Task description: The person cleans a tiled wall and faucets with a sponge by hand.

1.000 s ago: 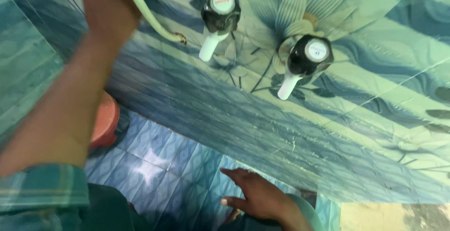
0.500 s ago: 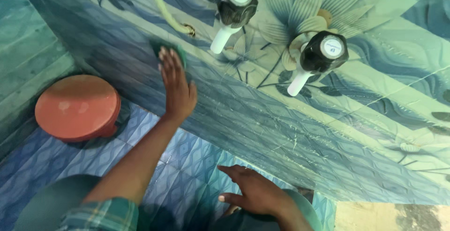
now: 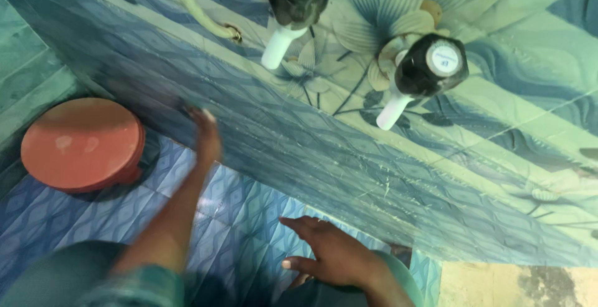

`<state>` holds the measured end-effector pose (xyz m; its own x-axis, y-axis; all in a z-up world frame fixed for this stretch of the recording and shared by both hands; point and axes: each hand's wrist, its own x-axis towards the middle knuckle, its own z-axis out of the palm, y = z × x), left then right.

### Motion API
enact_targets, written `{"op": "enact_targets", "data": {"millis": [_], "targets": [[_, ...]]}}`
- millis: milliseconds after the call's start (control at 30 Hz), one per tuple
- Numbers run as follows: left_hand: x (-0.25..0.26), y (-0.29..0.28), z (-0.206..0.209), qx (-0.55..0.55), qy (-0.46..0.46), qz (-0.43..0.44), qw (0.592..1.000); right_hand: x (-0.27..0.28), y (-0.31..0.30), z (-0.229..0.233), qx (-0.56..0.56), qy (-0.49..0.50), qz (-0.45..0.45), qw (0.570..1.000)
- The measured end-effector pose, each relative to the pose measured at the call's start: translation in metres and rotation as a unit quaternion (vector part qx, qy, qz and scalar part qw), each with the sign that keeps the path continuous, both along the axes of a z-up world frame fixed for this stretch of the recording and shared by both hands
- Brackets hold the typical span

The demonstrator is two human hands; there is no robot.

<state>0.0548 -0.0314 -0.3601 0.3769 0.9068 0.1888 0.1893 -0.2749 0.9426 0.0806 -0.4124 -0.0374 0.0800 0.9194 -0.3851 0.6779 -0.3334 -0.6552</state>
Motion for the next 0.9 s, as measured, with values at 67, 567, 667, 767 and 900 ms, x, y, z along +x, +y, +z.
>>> {"op": "enact_targets", "data": {"millis": [67,567,667,767,900], "targets": [[0.024,-0.059,-0.023,-0.111,0.015,-0.053,0.992,-0.001,0.004,-0.001,-0.008,0.011,0.007,1.000],[0.009,-0.058,0.177,0.200,-0.002,0.016,0.980,0.001,0.010,-0.005,-0.017,-0.021,0.026,0.999],[0.001,-0.106,0.143,0.163,0.054,-0.056,0.984,-0.003,0.011,-0.004,-0.020,-0.025,0.025,0.999],[0.007,-0.112,0.169,0.218,0.020,-0.040,0.975,-0.008,0.006,-0.003,-0.051,-0.019,0.002,0.999],[0.021,-0.073,0.248,0.299,-0.046,0.012,0.953,-0.009,-0.001,0.001,-0.065,-0.021,-0.022,0.997]]}}
